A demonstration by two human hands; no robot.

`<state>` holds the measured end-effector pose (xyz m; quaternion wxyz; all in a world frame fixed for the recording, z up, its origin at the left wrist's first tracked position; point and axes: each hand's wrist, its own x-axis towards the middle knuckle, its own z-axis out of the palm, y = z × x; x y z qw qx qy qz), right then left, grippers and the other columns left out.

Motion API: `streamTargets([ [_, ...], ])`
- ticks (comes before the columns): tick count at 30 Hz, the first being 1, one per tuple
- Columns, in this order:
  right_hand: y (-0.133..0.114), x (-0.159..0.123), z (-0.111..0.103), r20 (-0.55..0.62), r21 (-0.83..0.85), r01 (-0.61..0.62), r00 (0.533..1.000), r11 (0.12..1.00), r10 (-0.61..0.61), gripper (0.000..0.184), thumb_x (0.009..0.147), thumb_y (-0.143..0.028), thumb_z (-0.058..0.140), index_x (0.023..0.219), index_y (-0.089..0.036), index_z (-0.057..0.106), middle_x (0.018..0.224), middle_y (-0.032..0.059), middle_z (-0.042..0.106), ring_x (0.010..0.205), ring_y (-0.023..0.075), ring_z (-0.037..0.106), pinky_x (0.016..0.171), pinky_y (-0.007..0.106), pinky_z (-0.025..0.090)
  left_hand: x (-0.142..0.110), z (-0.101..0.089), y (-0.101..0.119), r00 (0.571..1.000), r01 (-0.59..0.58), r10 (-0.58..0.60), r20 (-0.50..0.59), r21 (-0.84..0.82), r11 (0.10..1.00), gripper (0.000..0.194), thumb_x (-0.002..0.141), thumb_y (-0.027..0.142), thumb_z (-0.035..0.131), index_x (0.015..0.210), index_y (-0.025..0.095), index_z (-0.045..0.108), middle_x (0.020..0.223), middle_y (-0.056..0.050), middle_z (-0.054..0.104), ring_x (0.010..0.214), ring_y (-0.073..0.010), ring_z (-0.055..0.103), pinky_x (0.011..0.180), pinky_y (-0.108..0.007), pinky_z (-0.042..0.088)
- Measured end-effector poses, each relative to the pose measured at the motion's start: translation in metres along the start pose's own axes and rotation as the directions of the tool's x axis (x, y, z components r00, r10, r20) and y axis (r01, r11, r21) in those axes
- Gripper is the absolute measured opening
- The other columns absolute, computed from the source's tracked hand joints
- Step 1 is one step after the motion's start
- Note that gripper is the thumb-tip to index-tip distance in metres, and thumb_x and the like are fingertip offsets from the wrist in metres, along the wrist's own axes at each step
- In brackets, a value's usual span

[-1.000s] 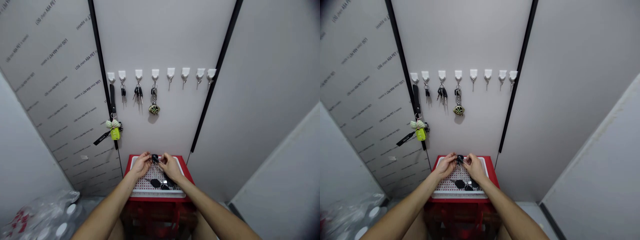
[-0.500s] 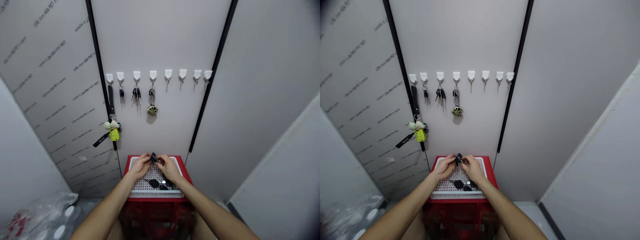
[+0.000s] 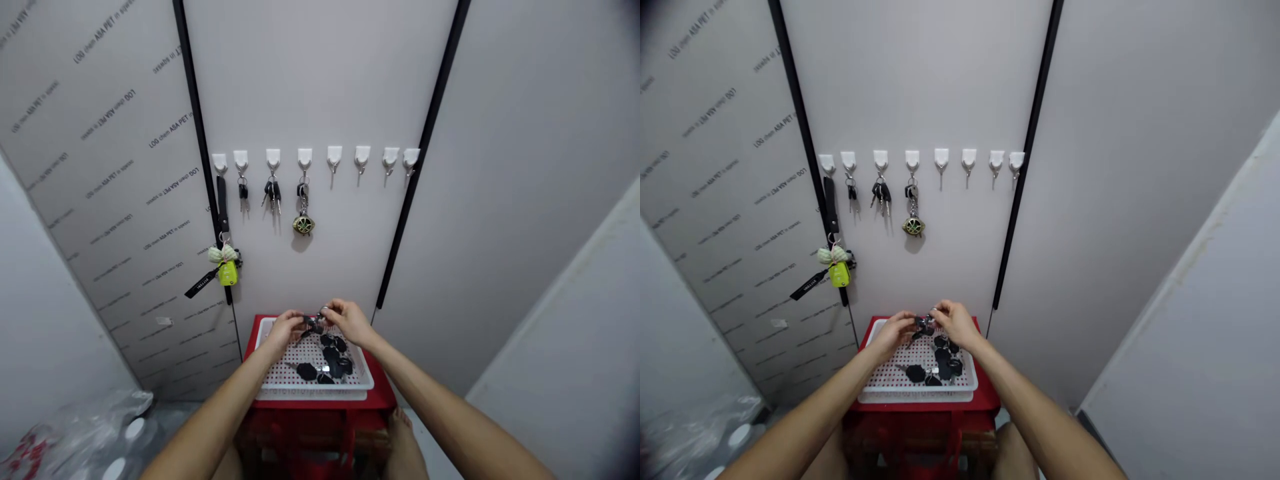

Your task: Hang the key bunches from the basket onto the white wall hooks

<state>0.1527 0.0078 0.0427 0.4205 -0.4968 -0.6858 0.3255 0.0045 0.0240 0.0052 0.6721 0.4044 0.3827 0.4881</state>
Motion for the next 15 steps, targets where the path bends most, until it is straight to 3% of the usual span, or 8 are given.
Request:
streamTargets([
  [2, -0.008, 0.003, -0.006, -0.003, 0.108, -0.04, 0.999, 0.993, 0.041, 0.015, 0.062, -0.03, 0.046, 0.058, -0.016, 0.045, 0.045, -0.0043, 0.051, 0.043, 0.0085, 0.049, 0.049, 0.022, 0.039, -0.002, 0.01, 0.004, 0.99, -0.144, 0.143, 0.016, 0.139, 0.98, 0.011, 0.058, 0.012, 0.052, 0.068, 0.015, 0.055, 0.069, -0.001, 0.057, 0.064, -0.0095, 0.05, 0.057, -0.018, 0.035],
  [4, -0.015, 0.007, -0.011, 0.008, 0.195, -0.074, 0.997, 0.978, 0.073, 0.017, 0.059, -0.032, 0.049, 0.058, -0.015, 0.045, 0.043, -0.0048, 0.051, 0.041, 0.0079, 0.049, 0.049, 0.022, 0.04, -0.003, 0.023, 0.01, 0.956, -0.286, 0.26, 0.137, 0.236, 0.929, 0.012, 0.058, 0.015, 0.052, 0.069, 0.015, 0.058, 0.071, 0.0, 0.058, 0.068, -0.0103, 0.049, 0.061, -0.018, 0.034],
  [7, -0.028, 0.015, -0.021, -0.01, 0.262, -0.078, 0.996, 0.962, 0.083, 0.019, 0.057, -0.033, 0.051, 0.059, -0.015, 0.043, 0.041, -0.0053, 0.051, 0.039, 0.0074, 0.048, 0.047, 0.023, 0.041, -0.001, 0.043, 0.023, 0.908, -0.396, 0.308, 0.283, 0.349, 0.849, 0.012, 0.062, 0.019, 0.046, 0.063, 0.014, 0.058, 0.058, 0.001, 0.055, 0.056, -0.0092, 0.045, 0.054, -0.018, 0.033],
  [11, -0.054, 0.03, -0.04, -0.159, 0.294, 0.068, 0.987, 0.953, -0.022, 0.021, 0.053, -0.028, 0.054, 0.065, -0.015, 0.042, 0.044, -0.0067, 0.049, 0.04, 0.0066, 0.047, 0.044, 0.021, 0.039, 0.011, 0.068, 0.056, 0.9, -0.434, 0.374, 0.222, 0.508, 0.744, 0.021, 0.065, 0.023, 0.04, 0.051, 0.014, 0.053, 0.045, 0.003, 0.045, 0.043, -0.0071, 0.037, 0.044, -0.018, 0.026],
  [15, -0.085, 0.046, -0.06, -0.366, 0.186, 0.276, 0.91, 0.943, -0.194, 0.027, 0.053, -0.025, 0.054, 0.073, -0.017, 0.039, 0.05, -0.007, 0.05, 0.043, 0.0065, 0.046, 0.044, 0.02, 0.038, 0.018, 0.097, 0.102, 0.814, -0.554, 0.531, 0.237, 0.59, 0.587, 0.022, 0.066, 0.024, 0.039, 0.051, 0.014, 0.052, 0.045, 0.003, 0.045, 0.045, -0.0072, 0.038, 0.044, -0.018, 0.025],
])
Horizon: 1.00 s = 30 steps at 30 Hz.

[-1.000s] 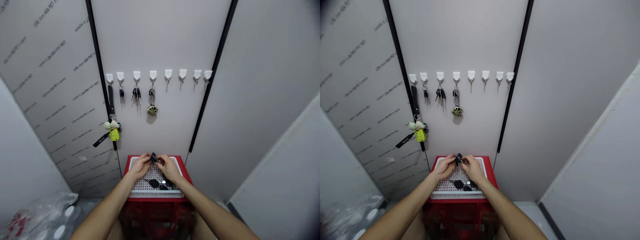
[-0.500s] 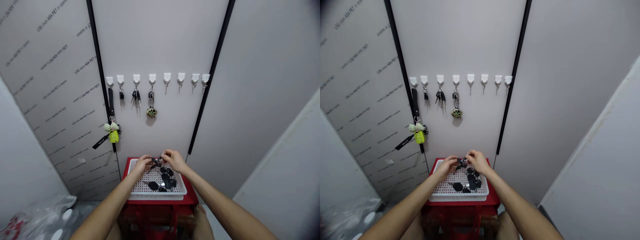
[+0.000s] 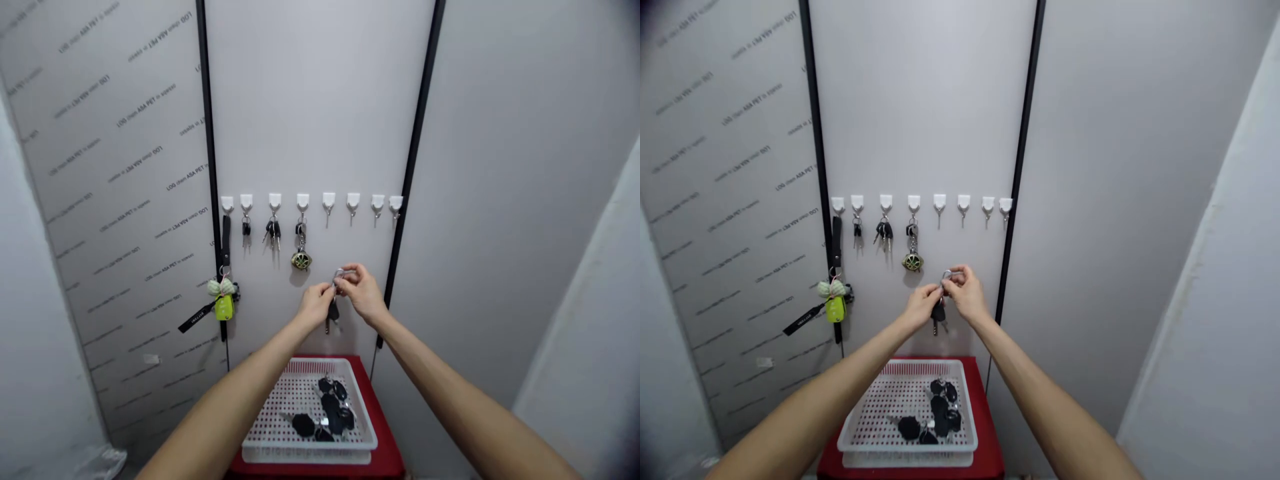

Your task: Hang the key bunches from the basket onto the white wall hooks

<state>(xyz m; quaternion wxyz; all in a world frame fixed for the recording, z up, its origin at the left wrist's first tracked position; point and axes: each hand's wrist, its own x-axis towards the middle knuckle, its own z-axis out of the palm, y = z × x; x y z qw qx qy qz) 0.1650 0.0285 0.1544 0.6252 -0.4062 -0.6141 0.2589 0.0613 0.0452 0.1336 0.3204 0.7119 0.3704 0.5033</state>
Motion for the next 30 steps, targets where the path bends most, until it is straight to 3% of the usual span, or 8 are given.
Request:
streamTargets([
  [4, -0.027, 0.033, -0.004, -0.186, -0.138, 0.181, 0.961, 0.974, -0.205, 0.022, 0.054, -0.028, 0.053, 0.066, -0.016, 0.04, 0.053, -0.0049, 0.049, 0.045, 0.0069, 0.046, 0.046, 0.022, 0.04, 0.031, -0.003, 0.041, 0.992, -0.092, 0.098, -0.083, 0.068, 0.993, 0.023, 0.066, 0.025, 0.039, 0.051, 0.014, 0.052, 0.044, 0.004, 0.044, 0.045, -0.007, 0.038, 0.043, -0.017, 0.025],
  [8, -0.05, 0.067, -0.002, -0.224, -0.231, 0.286, 0.914, 0.93, -0.337, 0.018, 0.053, -0.027, 0.053, 0.064, -0.014, 0.045, 0.056, -0.0023, 0.05, 0.049, 0.0078, 0.047, 0.05, 0.024, 0.041, 0.058, -0.008, 0.067, 0.968, -0.124, 0.139, -0.21, 0.083, 0.989, 0.023, 0.068, 0.025, 0.037, 0.056, 0.013, 0.053, 0.048, 0.003, 0.046, 0.047, -0.0074, 0.039, 0.045, -0.017, 0.027],
  [12, -0.064, 0.091, 0.01, -0.22, -0.28, 0.312, 0.9, 0.908, -0.377, 0.017, 0.054, -0.021, 0.053, 0.068, -0.014, 0.049, 0.057, -0.0014, 0.052, 0.051, 0.0086, 0.048, 0.056, 0.027, 0.042, 0.079, -0.019, 0.074, 0.945, -0.069, 0.104, -0.309, 0.12, 0.99, 0.024, 0.067, 0.027, 0.039, 0.054, 0.013, 0.053, 0.048, 0.002, 0.045, 0.048, -0.0084, 0.039, 0.046, -0.018, 0.027],
  [15, -0.064, 0.098, 0.018, -0.221, -0.327, 0.247, 0.918, 0.912, -0.328, 0.016, 0.054, -0.019, 0.052, 0.069, -0.014, 0.05, 0.054, -0.0019, 0.052, 0.049, 0.0091, 0.048, 0.057, 0.029, 0.042, 0.087, -0.024, 0.069, 0.946, -0.014, 0.048, -0.321, 0.107, 0.994, 0.024, 0.066, 0.026, 0.039, 0.052, 0.013, 0.053, 0.046, 0.001, 0.046, 0.049, -0.0094, 0.041, 0.047, -0.019, 0.028],
  [22, -0.046, 0.092, 0.017, -0.235, -0.338, 0.13, 0.947, 0.932, -0.217, 0.015, 0.055, -0.017, 0.049, 0.07, -0.014, 0.051, 0.054, -0.0018, 0.053, 0.049, 0.0091, 0.049, 0.057, 0.028, 0.042, 0.077, -0.021, 0.059, 0.971, 0.007, 0.019, -0.24, 0.109, 0.994, 0.013, 0.062, 0.017, 0.045, 0.058, 0.012, 0.056, 0.054, -0.003, 0.054, 0.057, -0.0124, 0.048, 0.056, -0.022, 0.034],
  [26, -0.04, 0.08, 0.012, -0.244, -0.387, 0.188, 0.923, 0.903, -0.297, 0.017, 0.056, -0.018, 0.048, 0.072, -0.013, 0.051, 0.059, -0.0005, 0.054, 0.051, 0.009, 0.048, 0.056, 0.027, 0.041, 0.059, -0.016, 0.057, 0.978, -0.008, 0.049, -0.202, 0.199, 0.98, 0.024, 0.063, 0.011, 0.043, 0.084, 0.011, 0.054, 0.08, -0.007, 0.058, 0.075, -0.0158, 0.051, 0.07, -0.026, 0.036],
  [30, -0.023, 0.048, 0.008, -0.239, -0.418, 0.224, 0.908, 0.881, -0.344, 0.021, 0.058, -0.016, 0.046, 0.077, -0.012, 0.051, 0.071, 0.0021, 0.055, 0.055, 0.0079, 0.049, 0.058, 0.023, 0.04, 0.032, -0.013, 0.037, 0.979, -0.102, 0.14, -0.148, 0.24, 0.966, 0.037, 0.065, 0.008, 0.04, 0.101, 0.013, 0.044, 0.098, -0.007, 0.053, 0.089, -0.0138, 0.048, 0.079, -0.025, 0.034],
])
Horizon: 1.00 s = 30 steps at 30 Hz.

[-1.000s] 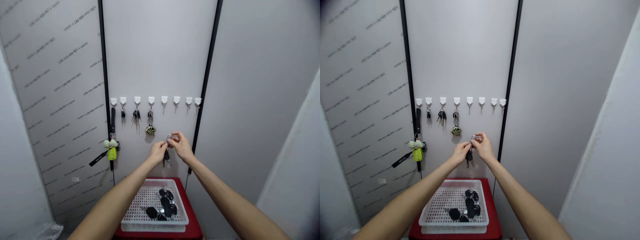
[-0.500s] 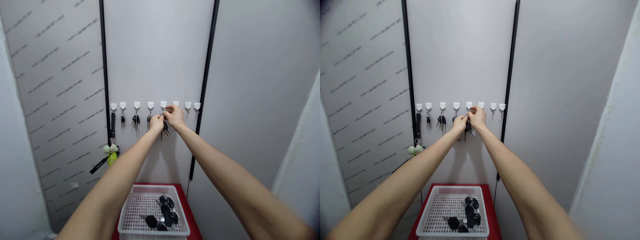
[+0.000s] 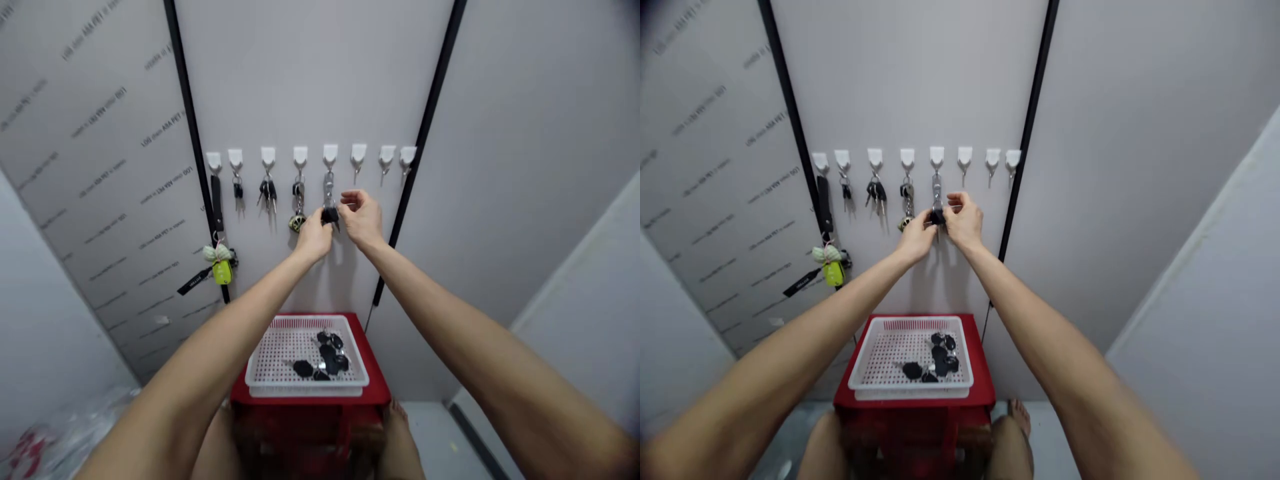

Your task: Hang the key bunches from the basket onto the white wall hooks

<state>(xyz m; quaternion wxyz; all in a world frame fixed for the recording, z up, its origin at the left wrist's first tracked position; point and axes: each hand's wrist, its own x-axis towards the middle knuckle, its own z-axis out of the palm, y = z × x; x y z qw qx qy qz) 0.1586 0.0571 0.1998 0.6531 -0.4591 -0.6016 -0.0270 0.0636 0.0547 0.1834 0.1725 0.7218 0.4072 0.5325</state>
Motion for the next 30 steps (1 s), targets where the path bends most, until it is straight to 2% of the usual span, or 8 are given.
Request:
streamTargets([
  [2, 0.011, -0.029, -0.005, 0.07, -0.017, -0.002, 0.998, 1.0, 0.003, 0.021, 0.059, -0.017, 0.045, 0.079, -0.013, 0.05, 0.074, 0.0026, 0.056, 0.057, 0.0079, 0.049, 0.059, 0.022, 0.04, -0.021, 0.002, -0.016, 0.999, -0.009, 0.01, 0.036, -0.025, 1.0, 0.038, 0.066, 0.007, 0.039, 0.103, 0.012, 0.042, 0.102, -0.008, 0.051, 0.091, -0.013, 0.047, 0.081, -0.025, 0.034],
  [5, 0.035, -0.084, -0.01, 0.296, -0.096, -0.014, 0.954, 0.995, 0.042, 0.018, 0.062, -0.016, 0.043, 0.077, -0.013, 0.052, 0.071, 0.0028, 0.057, 0.061, 0.0091, 0.05, 0.06, 0.022, 0.039, -0.059, 0.007, -0.047, 0.988, 0.074, -0.069, 0.142, -0.029, 0.997, 0.032, 0.067, 0.01, 0.039, 0.098, 0.01, 0.046, 0.099, -0.009, 0.052, 0.089, -0.013, 0.048, 0.081, -0.026, 0.035],
  [9, 0.067, -0.149, -0.014, 0.652, -0.275, 0.032, 0.74, 0.961, 0.162, 0.018, 0.064, -0.014, 0.041, 0.074, -0.013, 0.055, 0.072, 0.0042, 0.059, 0.065, 0.0107, 0.051, 0.063, 0.022, 0.038, -0.112, 0.014, -0.089, 0.913, 0.205, -0.221, 0.343, 0.083, 0.975, 0.025, 0.068, 0.013, 0.038, 0.088, 0.013, 0.053, 0.091, -0.007, 0.057, 0.084, -0.0127, 0.05, 0.078, -0.026, 0.037],
  [11, 0.076, -0.167, -0.014, 0.74, -0.37, 0.12, 0.638, 0.921, 0.214, 0.019, 0.065, -0.013, 0.04, 0.075, -0.014, 0.056, 0.076, 0.0052, 0.06, 0.071, 0.0123, 0.051, 0.066, 0.022, 0.036, -0.133, 0.017, -0.105, 0.879, 0.219, -0.267, 0.396, 0.162, 0.962, 0.025, 0.067, 0.012, 0.038, 0.085, 0.014, 0.055, 0.089, -0.006, 0.058, 0.084, -0.0129, 0.051, 0.078, -0.026, 0.037],
  [13, 0.079, -0.176, -0.015, 0.766, -0.479, 0.242, 0.586, 0.844, 0.266, 0.02, 0.066, -0.014, 0.04, 0.076, -0.015, 0.057, 0.081, 0.0066, 0.059, 0.078, 0.0152, 0.049, 0.069, 0.025, 0.034, -0.148, 0.021, -0.118, 0.857, 0.212, -0.287, 0.427, 0.214, 0.954, 0.026, 0.066, 0.011, 0.038, 0.085, 0.014, 0.055, 0.088, -0.005, 0.059, 0.084, -0.013, 0.051, 0.077, -0.025, 0.037],
  [18, 0.078, -0.177, -0.01, 0.77, -0.603, 0.435, 0.536, 0.669, 0.346, 0.02, 0.069, -0.019, 0.039, 0.074, -0.014, 0.058, 0.082, 0.0101, 0.058, 0.083, 0.0211, 0.045, 0.07, 0.033, 0.028, -0.158, 0.026, -0.131, 0.824, 0.19, -0.289, 0.488, 0.243, 0.951, 0.027, 0.064, 0.01, 0.039, 0.085, 0.012, 0.056, 0.086, -0.006, 0.059, 0.082, -0.0135, 0.052, 0.075, -0.024, 0.038],
  [25, 0.08, -0.18, -0.004, 0.795, -0.59, 0.492, 0.495, 0.64, 0.352, 0.028, 0.073, -0.02, 0.034, 0.07, -0.011, 0.06, 0.081, 0.0134, 0.058, 0.085, 0.0245, 0.042, 0.07, 0.037, 0.025, -0.158, 0.025, -0.132, 0.803, 0.198, -0.307, 0.511, 0.256, 0.946, 0.026, 0.064, 0.011, 0.039, 0.083, 0.013, 0.056, 0.084, -0.006, 0.06, 0.08, -0.0129, 0.053, 0.073, -0.022, 0.039],
  [30, 0.08, -0.183, -0.003, 0.809, -0.574, 0.487, 0.46, 0.659, 0.365, 0.02, 0.067, -0.02, 0.041, 0.068, -0.012, 0.06, 0.077, 0.0121, 0.059, 0.084, 0.0243, 0.044, 0.069, 0.036, 0.026, -0.158, 0.026, -0.134, 0.798, 0.187, -0.306, 0.519, 0.27, 0.944, 0.025, 0.064, 0.012, 0.039, 0.082, 0.013, 0.057, 0.082, -0.005, 0.06, 0.079, -0.0134, 0.053, 0.073, -0.023, 0.039],
])
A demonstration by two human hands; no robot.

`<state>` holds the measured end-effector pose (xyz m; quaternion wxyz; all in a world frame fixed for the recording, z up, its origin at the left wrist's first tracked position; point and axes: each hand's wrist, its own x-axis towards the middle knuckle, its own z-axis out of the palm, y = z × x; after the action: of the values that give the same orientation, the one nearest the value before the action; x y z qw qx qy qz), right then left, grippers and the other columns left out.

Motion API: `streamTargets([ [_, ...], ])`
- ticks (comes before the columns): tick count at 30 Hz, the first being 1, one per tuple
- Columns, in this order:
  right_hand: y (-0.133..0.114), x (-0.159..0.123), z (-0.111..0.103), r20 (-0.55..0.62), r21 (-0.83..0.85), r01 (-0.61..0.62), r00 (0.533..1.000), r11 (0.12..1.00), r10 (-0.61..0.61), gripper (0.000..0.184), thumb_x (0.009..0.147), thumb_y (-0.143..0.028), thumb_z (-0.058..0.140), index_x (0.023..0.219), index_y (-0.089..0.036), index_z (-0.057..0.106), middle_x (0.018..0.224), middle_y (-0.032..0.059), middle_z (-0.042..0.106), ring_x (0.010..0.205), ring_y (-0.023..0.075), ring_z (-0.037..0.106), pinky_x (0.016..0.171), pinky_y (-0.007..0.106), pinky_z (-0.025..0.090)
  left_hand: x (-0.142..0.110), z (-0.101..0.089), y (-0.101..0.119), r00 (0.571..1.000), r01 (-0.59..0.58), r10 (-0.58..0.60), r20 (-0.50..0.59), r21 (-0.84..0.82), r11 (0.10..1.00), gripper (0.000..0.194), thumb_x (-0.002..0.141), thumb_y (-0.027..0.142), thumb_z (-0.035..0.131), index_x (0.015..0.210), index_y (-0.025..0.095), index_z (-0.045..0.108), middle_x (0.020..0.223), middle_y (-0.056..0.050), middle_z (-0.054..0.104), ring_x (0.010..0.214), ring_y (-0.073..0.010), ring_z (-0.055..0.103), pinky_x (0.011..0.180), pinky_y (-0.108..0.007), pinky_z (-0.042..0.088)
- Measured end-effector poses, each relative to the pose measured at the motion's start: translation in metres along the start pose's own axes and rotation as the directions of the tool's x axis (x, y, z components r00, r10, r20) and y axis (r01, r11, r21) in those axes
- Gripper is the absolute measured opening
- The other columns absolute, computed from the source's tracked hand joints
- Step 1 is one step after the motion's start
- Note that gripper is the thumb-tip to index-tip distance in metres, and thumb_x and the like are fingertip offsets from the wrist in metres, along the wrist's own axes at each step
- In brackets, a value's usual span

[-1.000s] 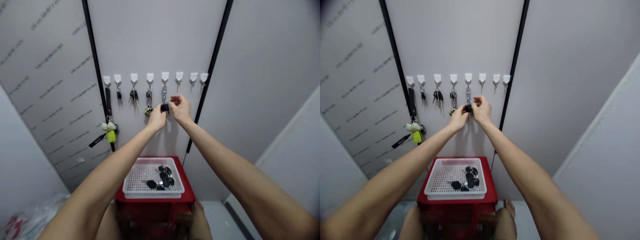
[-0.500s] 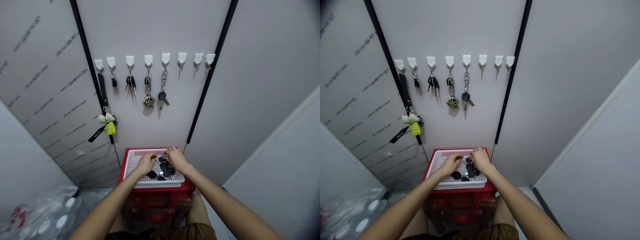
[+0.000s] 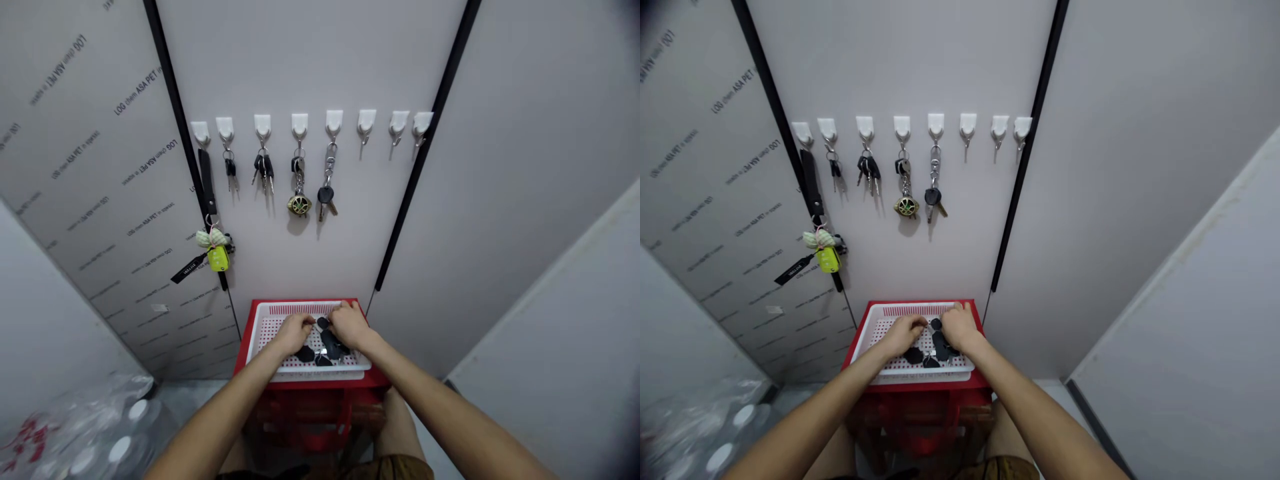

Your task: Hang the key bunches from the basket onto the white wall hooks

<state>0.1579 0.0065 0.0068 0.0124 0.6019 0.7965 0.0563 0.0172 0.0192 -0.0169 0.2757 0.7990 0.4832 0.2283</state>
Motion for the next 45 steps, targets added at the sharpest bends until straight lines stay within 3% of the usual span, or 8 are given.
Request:
streamTargets([
  [6, 0.001, -0.004, -0.005, -0.026, 0.08, -0.012, 1.0, 0.997, 0.014, 0.023, 0.07, -0.022, 0.036, 0.067, -0.017, 0.059, 0.076, 0.0072, 0.06, 0.08, 0.0196, 0.047, 0.065, 0.029, 0.029, 0.0, 0.002, -0.005, 1.0, -0.018, 0.018, -0.015, -0.037, 0.999, 0.026, 0.063, 0.01, 0.039, 0.083, 0.012, 0.056, 0.082, -0.006, 0.06, 0.078, -0.0134, 0.052, 0.073, -0.024, 0.038],
  [11, 0.01, -0.004, -0.022, -0.093, 0.407, 0.01, 0.995, 0.913, 0.031, 0.025, 0.07, -0.024, 0.036, 0.065, -0.015, 0.059, 0.066, 0.0051, 0.06, 0.062, 0.0124, 0.05, 0.057, 0.022, 0.032, 0.002, 0.001, -0.002, 0.989, -0.079, 0.055, -0.14, -0.174, 0.982, 0.034, 0.063, 0.012, 0.043, 0.096, 0.013, 0.049, 0.096, -0.007, 0.054, 0.085, -0.0127, 0.049, 0.079, -0.026, 0.036],
  [18, 0.017, 0.0, -0.046, -0.065, 0.903, 0.013, 0.992, 0.43, 0.107, 0.023, 0.064, -0.031, 0.043, 0.066, -0.011, 0.056, 0.05, -0.0012, 0.053, 0.045, 0.0068, 0.045, 0.048, 0.019, 0.036, 0.008, -0.015, 0.031, 0.992, -0.123, 0.103, -0.068, -0.549, 0.827, 0.033, 0.065, 0.012, 0.043, 0.098, 0.012, 0.046, 0.102, -0.006, 0.052, 0.092, -0.0126, 0.046, 0.084, -0.027, 0.033],
  [22, 0.015, 0.0, -0.061, -0.017, 0.993, -0.003, 0.985, 0.121, 0.169, 0.019, 0.058, -0.03, 0.051, 0.062, -0.012, 0.053, 0.045, -0.0043, 0.05, 0.041, 0.0052, 0.045, 0.048, 0.02, 0.039, 0.009, -0.024, 0.051, 0.991, -0.129, 0.121, -0.058, -0.662, 0.739, 0.026, 0.065, 0.01, 0.044, 0.09, 0.011, 0.049, 0.091, -0.004, 0.056, 0.083, -0.0104, 0.049, 0.079, -0.024, 0.035],
  [26, 0.019, 0.001, -0.08, -0.022, 0.999, 0.03, 0.97, -0.029, 0.241, 0.018, 0.053, -0.029, 0.056, 0.059, -0.012, 0.05, 0.042, -0.0056, 0.049, 0.038, 0.0051, 0.045, 0.045, 0.021, 0.04, 0.017, -0.03, 0.066, 0.995, -0.081, 0.09, -0.031, -0.766, 0.638, 0.018, 0.066, 0.016, 0.044, 0.082, 0.01, 0.049, 0.066, 0.0, 0.054, 0.06, -0.0068, 0.049, 0.06, -0.02, 0.038],
  [32, 0.043, 0.012, -0.139, -0.233, 0.967, 0.256, 0.882, -0.001, 0.409, 0.012, 0.054, -0.021, 0.054, 0.06, -0.011, 0.051, 0.043, -0.0052, 0.05, 0.04, 0.0037, 0.046, 0.044, 0.017, 0.04, 0.049, -0.063, 0.121, 0.981, -0.176, 0.035, -0.192, -0.792, 0.584, 0.026, 0.066, 0.021, 0.047, 0.089, 0.011, 0.044, 0.06, 0.002, 0.05, 0.047, -0.0037, 0.046, 0.047, -0.016, 0.034],
  [38, 0.063, 0.031, -0.217, -0.454, 0.868, 0.486, 0.693, 0.101, 0.561, 0.005, 0.057, -0.013, 0.05, 0.062, -0.012, 0.049, 0.047, -0.0059, 0.049, 0.038, 0.0029, 0.044, 0.043, 0.018, 0.042, 0.087, -0.111, 0.186, 0.911, -0.354, 0.099, -0.4, -0.638, 0.683, 0.029, 0.067, 0.018, 0.045, 0.095, 0.014, 0.042, 0.073, -0.002, 0.054, 0.048, -0.0035, 0.048, 0.048, -0.016, 0.038],
  [45, 0.072, 0.059, -0.254, -0.491, 0.858, 0.457, 0.601, 0.234, 0.631, 0.007, 0.061, -0.008, 0.045, 0.058, -0.014, 0.049, 0.044, -0.0051, 0.047, 0.038, 0.0044, 0.044, 0.042, 0.02, 0.043, 0.113, -0.138, 0.206, 0.878, -0.309, 0.037, -0.478, -0.506, 0.805, 0.028, 0.067, 0.017, 0.043, 0.095, 0.014, 0.042, 0.079, -0.004, 0.056, 0.052, -0.0069, 0.053, 0.049, -0.018, 0.039],
])
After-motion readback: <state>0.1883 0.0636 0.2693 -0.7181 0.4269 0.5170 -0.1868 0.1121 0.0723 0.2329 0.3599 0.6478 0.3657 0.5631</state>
